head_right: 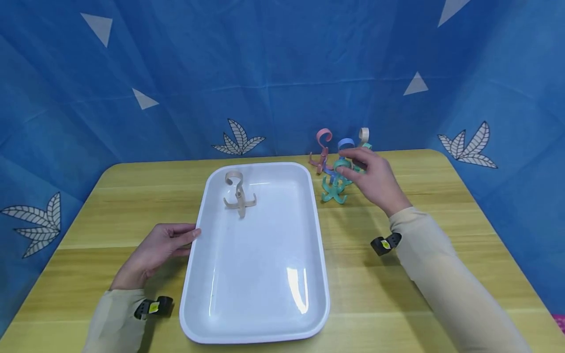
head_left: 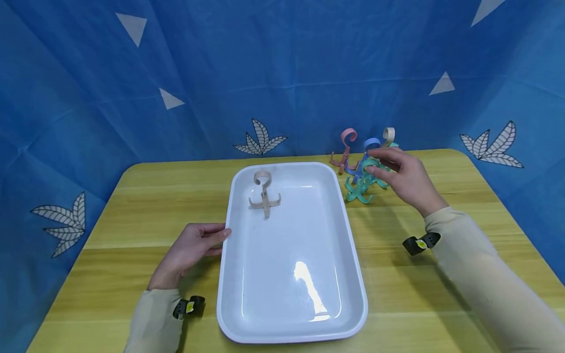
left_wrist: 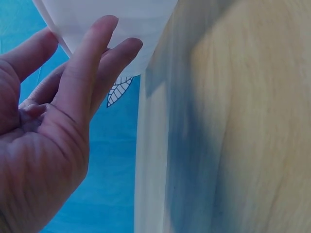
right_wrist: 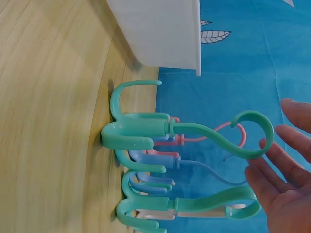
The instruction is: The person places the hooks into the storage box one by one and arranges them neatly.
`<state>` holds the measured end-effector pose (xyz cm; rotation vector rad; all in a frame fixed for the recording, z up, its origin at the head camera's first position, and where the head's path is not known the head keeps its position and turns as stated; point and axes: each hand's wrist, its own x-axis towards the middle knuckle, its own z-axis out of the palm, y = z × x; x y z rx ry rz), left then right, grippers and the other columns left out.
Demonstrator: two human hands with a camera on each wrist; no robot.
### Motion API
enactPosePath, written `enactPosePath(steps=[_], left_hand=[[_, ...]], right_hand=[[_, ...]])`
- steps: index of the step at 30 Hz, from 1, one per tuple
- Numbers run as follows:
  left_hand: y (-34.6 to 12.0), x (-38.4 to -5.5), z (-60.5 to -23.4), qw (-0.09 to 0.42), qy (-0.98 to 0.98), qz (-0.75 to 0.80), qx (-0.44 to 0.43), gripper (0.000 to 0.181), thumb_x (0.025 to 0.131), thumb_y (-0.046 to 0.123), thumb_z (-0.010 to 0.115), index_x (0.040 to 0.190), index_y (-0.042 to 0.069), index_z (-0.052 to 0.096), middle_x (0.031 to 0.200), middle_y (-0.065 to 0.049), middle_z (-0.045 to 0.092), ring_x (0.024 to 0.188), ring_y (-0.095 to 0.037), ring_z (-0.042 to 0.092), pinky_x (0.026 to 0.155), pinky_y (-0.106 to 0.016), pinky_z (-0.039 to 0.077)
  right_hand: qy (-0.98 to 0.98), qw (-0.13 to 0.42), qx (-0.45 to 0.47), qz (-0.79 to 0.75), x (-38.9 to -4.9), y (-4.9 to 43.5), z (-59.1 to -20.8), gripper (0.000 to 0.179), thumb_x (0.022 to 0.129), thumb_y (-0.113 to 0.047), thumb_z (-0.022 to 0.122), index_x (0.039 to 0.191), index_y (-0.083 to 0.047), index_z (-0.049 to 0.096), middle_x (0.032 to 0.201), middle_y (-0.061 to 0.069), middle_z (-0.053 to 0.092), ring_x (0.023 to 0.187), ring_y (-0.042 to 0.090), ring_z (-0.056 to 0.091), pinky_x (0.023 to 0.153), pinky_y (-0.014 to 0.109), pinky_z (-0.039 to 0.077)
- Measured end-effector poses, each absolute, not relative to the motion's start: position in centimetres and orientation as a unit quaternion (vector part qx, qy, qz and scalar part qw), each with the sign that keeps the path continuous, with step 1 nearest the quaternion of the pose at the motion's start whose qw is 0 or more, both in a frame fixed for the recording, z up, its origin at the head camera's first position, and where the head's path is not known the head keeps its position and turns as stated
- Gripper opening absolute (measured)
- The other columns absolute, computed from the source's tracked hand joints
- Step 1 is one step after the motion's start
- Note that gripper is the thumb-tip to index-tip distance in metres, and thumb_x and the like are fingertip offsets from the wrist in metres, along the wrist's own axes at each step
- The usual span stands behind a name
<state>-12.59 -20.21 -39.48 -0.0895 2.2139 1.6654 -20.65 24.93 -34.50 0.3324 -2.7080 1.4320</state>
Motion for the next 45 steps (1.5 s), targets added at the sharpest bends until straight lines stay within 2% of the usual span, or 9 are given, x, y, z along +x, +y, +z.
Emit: enactPosePath(steps=[9,14,22,32,41,45], left_hand=[[-20.3,-12.6,-39.5,0.180,0.780,0.599,-0.027,0.052,0.096,0.025,0.068,0.131,-0.010,0.056,0.128,-0.023,0.059,0.106,-0.027,0.065,0.086,-0.038,0.057],[-20.3,-12.6,-39.7,0.179,0.775,0.606,-0.023,0.051,0.096,0.024,0.067,0.131,-0.011,0.055,0.128,-0.024,0.059,0.105,-0.027,0.066,0.085,-0.038,0.058],[-20.4,-12.7,-39.8,0.182,0.778,0.601,-0.024,0.050,0.096,0.024,0.067,0.131,-0.010,0.056,0.126,-0.024,0.060,0.103,-0.027,0.066,0.084,-0.039,0.058],[-20.4,-12.7,-39.8,0.184,0.773,0.607,-0.020,0.050,0.096,0.023,0.067,0.131,-0.012,0.056,0.127,-0.024,0.060,0.104,-0.027,0.066,0.084,-0.039,0.058],[-20.1,-12.7,-39.9,0.180,0.778,0.601,-0.029,0.051,0.095,0.026,0.068,0.130,-0.009,0.057,0.126,-0.022,0.061,0.103,-0.025,0.066,0.084,-0.036,0.058],[-20.2,-12.6,-39.9,0.178,0.781,0.598,-0.033,0.050,0.096,0.026,0.067,0.130,-0.010,0.058,0.126,-0.023,0.061,0.102,-0.024,0.066,0.083,-0.036,0.058]], right_hand=[[-0.874,0.009,0.084,0.479,-20.9,24.9,-34.7,0.037,0.100,-0.017,0.060,0.136,-0.006,0.057,0.135,0.009,0.053,0.124,0.026,0.051,0.099,0.040,0.049],[-0.883,0.013,0.070,0.464,-21.2,25.1,-34.9,0.031,0.101,-0.013,0.057,0.131,-0.005,0.060,0.129,0.012,0.057,0.117,0.027,0.054,0.093,0.039,0.051],[-0.877,0.018,0.074,0.475,-21.1,25.3,-35.3,0.029,0.101,-0.012,0.058,0.129,-0.005,0.062,0.125,0.012,0.059,0.111,0.025,0.056,0.079,0.017,0.050],[-0.878,0.045,0.089,0.469,-20.5,25.3,-34.6,0.028,0.100,-0.017,0.060,0.126,-0.006,0.065,0.123,0.008,0.060,0.109,0.021,0.056,0.081,0.016,0.049],[-0.876,0.052,0.084,0.473,-19.9,25.6,-34.1,0.028,0.099,-0.018,0.062,0.125,-0.008,0.066,0.122,0.005,0.060,0.101,0.009,0.058,0.078,0.014,0.050],[-0.882,0.062,0.085,0.459,-19.5,25.7,-33.8,0.029,0.099,-0.020,0.062,0.125,-0.008,0.066,0.120,0.004,0.060,0.101,0.010,0.059,0.080,0.014,0.050]])
